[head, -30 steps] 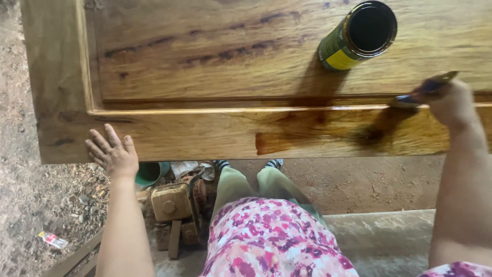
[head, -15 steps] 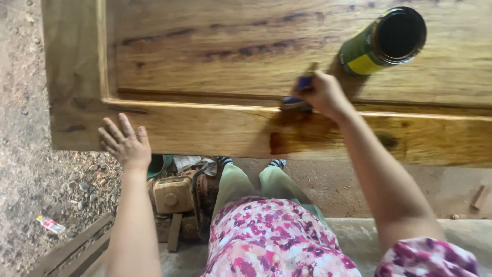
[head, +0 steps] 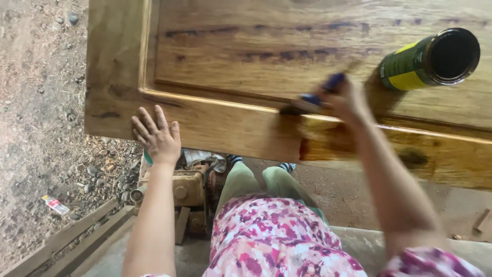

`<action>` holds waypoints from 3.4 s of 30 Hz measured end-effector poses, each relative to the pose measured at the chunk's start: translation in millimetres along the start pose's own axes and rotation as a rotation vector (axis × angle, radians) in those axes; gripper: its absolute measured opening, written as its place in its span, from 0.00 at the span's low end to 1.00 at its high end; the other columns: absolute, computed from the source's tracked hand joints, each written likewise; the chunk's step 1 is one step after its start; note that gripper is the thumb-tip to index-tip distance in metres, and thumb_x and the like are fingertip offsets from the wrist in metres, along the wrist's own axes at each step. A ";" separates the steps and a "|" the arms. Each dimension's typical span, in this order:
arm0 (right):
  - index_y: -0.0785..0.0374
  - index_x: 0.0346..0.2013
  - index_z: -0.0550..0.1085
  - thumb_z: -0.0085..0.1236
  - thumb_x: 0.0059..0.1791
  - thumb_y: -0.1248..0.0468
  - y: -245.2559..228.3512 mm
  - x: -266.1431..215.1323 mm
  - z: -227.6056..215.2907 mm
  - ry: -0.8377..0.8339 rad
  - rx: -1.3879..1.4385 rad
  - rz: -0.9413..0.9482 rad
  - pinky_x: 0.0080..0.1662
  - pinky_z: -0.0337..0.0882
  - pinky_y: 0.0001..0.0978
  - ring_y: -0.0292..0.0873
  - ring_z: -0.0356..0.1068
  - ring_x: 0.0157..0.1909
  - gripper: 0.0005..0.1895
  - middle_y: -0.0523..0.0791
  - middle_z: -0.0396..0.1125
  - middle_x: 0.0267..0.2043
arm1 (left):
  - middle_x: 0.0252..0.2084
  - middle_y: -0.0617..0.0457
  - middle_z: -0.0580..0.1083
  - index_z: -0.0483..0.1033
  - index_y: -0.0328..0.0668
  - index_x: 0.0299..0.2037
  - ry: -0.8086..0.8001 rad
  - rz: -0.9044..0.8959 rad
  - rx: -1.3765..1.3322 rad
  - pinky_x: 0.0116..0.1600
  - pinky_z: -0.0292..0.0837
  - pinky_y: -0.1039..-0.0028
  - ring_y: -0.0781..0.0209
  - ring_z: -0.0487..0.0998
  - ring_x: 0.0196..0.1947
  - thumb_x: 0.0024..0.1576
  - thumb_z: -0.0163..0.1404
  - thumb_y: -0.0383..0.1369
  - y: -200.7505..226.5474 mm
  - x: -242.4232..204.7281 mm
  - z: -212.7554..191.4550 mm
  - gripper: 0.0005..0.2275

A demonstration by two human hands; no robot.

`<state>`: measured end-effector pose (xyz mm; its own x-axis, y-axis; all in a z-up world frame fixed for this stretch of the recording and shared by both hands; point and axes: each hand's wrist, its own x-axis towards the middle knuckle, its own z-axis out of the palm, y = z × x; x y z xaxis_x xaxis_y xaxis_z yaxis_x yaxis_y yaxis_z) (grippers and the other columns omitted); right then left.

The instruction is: Varnish a wooden furniture panel using a paintbrush.

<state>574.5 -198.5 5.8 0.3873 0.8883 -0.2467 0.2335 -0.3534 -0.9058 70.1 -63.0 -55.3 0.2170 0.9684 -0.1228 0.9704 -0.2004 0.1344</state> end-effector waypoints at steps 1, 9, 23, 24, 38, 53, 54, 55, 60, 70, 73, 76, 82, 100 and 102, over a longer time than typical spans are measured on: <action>0.64 0.42 0.74 0.65 0.49 0.71 18.0 -7.1 -31.2 0.011 -0.129 0.072 0.50 0.76 0.34 0.39 0.74 0.43 0.09 0.45 0.74 0.41 | 0.81 0.35 0.36 0.43 0.53 0.80 0.023 0.017 0.005 0.77 0.30 0.36 0.23 0.33 0.78 0.69 0.28 0.53 0.5 -0.9 -0.6 0.30; 0.68 0.44 0.76 0.71 0.57 0.65 54.4 -97.0 -138.4 0.294 -0.882 -0.053 0.48 0.76 0.35 0.40 0.74 0.43 0.11 0.49 0.74 0.43 | 0.80 0.33 0.38 0.46 0.47 0.80 0.071 0.074 0.032 0.75 0.33 0.32 0.19 0.35 0.77 0.70 0.32 0.51 -0.9 2.8 1.4 0.31; 0.65 0.47 0.75 0.50 0.43 0.83 -108.3 -7.1 294.0 0.054 0.066 -0.624 0.55 0.78 0.33 0.44 0.78 0.52 0.21 0.50 0.76 0.51 | 0.80 0.35 0.40 0.43 0.40 0.78 0.086 0.206 -0.006 0.77 0.34 0.40 0.29 0.37 0.79 0.69 0.31 0.51 -13.4 9.6 -4.9 0.32; 0.65 0.47 0.75 0.50 0.43 0.83 -107.8 -4.6 297.3 0.053 0.067 -0.623 0.55 0.78 0.33 0.44 0.78 0.52 0.21 0.50 0.76 0.51 | 0.80 0.35 0.40 0.43 0.40 0.78 0.085 0.205 -0.005 0.77 0.34 0.40 0.29 0.37 0.79 0.69 0.31 0.51 -22.7 13.0 -4.3 0.32; 0.59 0.47 0.73 0.58 0.54 0.73 35.7 -86.8 -86.7 0.432 0.002 0.103 0.56 0.79 0.30 0.36 0.74 0.52 0.08 0.42 0.73 0.50 | 0.81 0.37 0.37 0.33 0.51 0.79 -0.044 -0.140 0.003 0.79 0.31 0.48 0.33 0.38 0.80 0.69 0.23 0.54 -162.1 69.0 -41.9 0.31; 0.61 0.48 0.73 0.70 0.45 0.64 -130.6 71.0 305.6 0.016 -0.421 -0.425 0.37 0.74 0.46 0.55 0.76 0.38 0.20 0.55 0.74 0.35 | 0.79 0.34 0.46 0.38 0.52 0.79 0.013 -0.205 -0.043 0.77 0.37 0.45 0.26 0.44 0.76 0.70 0.26 0.52 -158.9 71.1 -38.1 0.30; 0.61 0.48 0.73 0.70 0.45 0.64 -138.4 73.3 312.6 0.005 -0.419 -0.431 0.37 0.74 0.46 0.55 0.76 0.38 0.20 0.55 0.74 0.35 | 0.79 0.34 0.46 0.38 0.52 0.79 0.014 -0.217 -0.041 0.77 0.37 0.45 0.26 0.44 0.76 0.70 0.26 0.52 -163.3 70.8 -33.5 0.30; 0.63 0.47 0.71 0.66 0.47 0.67 -145.7 75.5 319.4 0.018 -0.301 -0.426 0.39 0.76 0.43 0.51 0.77 0.39 0.17 0.53 0.75 0.37 | 0.79 0.33 0.46 0.39 0.52 0.79 0.063 -0.180 -0.062 0.78 0.38 0.45 0.27 0.45 0.77 0.70 0.26 0.52 -167.3 70.5 -28.4 0.29; 0.64 0.43 0.64 0.60 0.51 0.72 -91.7 87.1 282.0 0.032 0.155 -0.334 0.46 0.79 0.40 0.44 0.76 0.44 0.13 0.48 0.73 0.40 | 0.78 0.31 0.48 0.41 0.51 0.80 0.120 -0.135 -0.089 0.78 0.39 0.45 0.28 0.46 0.77 0.70 0.27 0.52 -170.5 68.7 -21.4 0.30; 0.67 0.45 0.69 0.66 0.50 0.70 -34.9 8.4 13.0 0.044 -0.505 0.164 0.47 0.75 0.45 0.50 0.75 0.46 0.14 0.51 0.74 0.42 | 0.78 0.30 0.50 0.42 0.49 0.80 0.132 -0.098 -0.083 0.78 0.40 0.43 0.24 0.46 0.76 0.70 0.27 0.51 -172.2 71.2 -19.0 0.30; 0.68 0.46 0.72 0.67 0.51 0.68 -42.9 -1.2 -13.2 0.093 -0.746 0.184 0.48 0.75 0.48 0.52 0.75 0.47 0.13 0.53 0.74 0.44 | 0.78 0.30 0.50 0.41 0.49 0.80 0.122 -0.113 -0.061 0.77 0.41 0.42 0.23 0.47 0.76 0.70 0.28 0.51 -174.1 71.5 -17.8 0.30; 0.66 0.46 0.74 0.69 0.51 0.64 -33.8 5.3 7.3 0.123 -0.838 0.144 0.46 0.76 0.47 0.52 0.76 0.45 0.14 0.53 0.74 0.44 | 0.77 0.30 0.50 0.41 0.49 0.79 0.118 -0.121 -0.053 0.77 0.41 0.42 0.23 0.47 0.75 0.70 0.28 0.51 -172.3 70.7 -19.0 0.30; 0.63 0.49 0.74 0.64 0.50 0.70 -70.4 28.0 205.9 0.137 -0.578 -0.207 0.41 0.75 0.40 0.47 0.74 0.39 0.13 0.50 0.74 0.39 | 0.78 0.32 0.50 0.40 0.51 0.79 0.110 -0.136 -0.050 0.77 0.41 0.43 0.23 0.47 0.75 0.70 0.27 0.52 -176.7 71.5 -16.3 0.30; 0.60 0.38 0.78 0.71 0.47 0.62 -128.5 -48.4 284.2 0.405 -0.256 -0.492 0.48 0.74 0.42 0.41 0.75 0.40 0.09 0.45 0.76 0.37 | 0.77 0.29 0.51 0.42 0.43 0.79 0.164 -0.039 -0.073 0.77 0.43 0.45 0.30 0.51 0.76 0.72 0.29 0.48 -174.3 71.7 -21.5 0.29; 0.59 0.38 0.79 0.71 0.47 0.61 -105.9 -49.9 278.2 0.408 -0.270 -0.491 0.55 0.73 0.48 0.41 0.76 0.40 0.09 0.43 0.77 0.36 | 0.77 0.29 0.52 0.43 0.43 0.79 0.170 -0.029 -0.088 0.77 0.45 0.45 0.30 0.52 0.75 0.72 0.30 0.47 -173.0 70.9 -23.7 0.29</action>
<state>282.3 -123.8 18.2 0.4722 0.8013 0.3674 0.6613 -0.0464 -0.7486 -84.8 43.8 -64.0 0.1609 0.9862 0.0392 0.9615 -0.1656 0.2195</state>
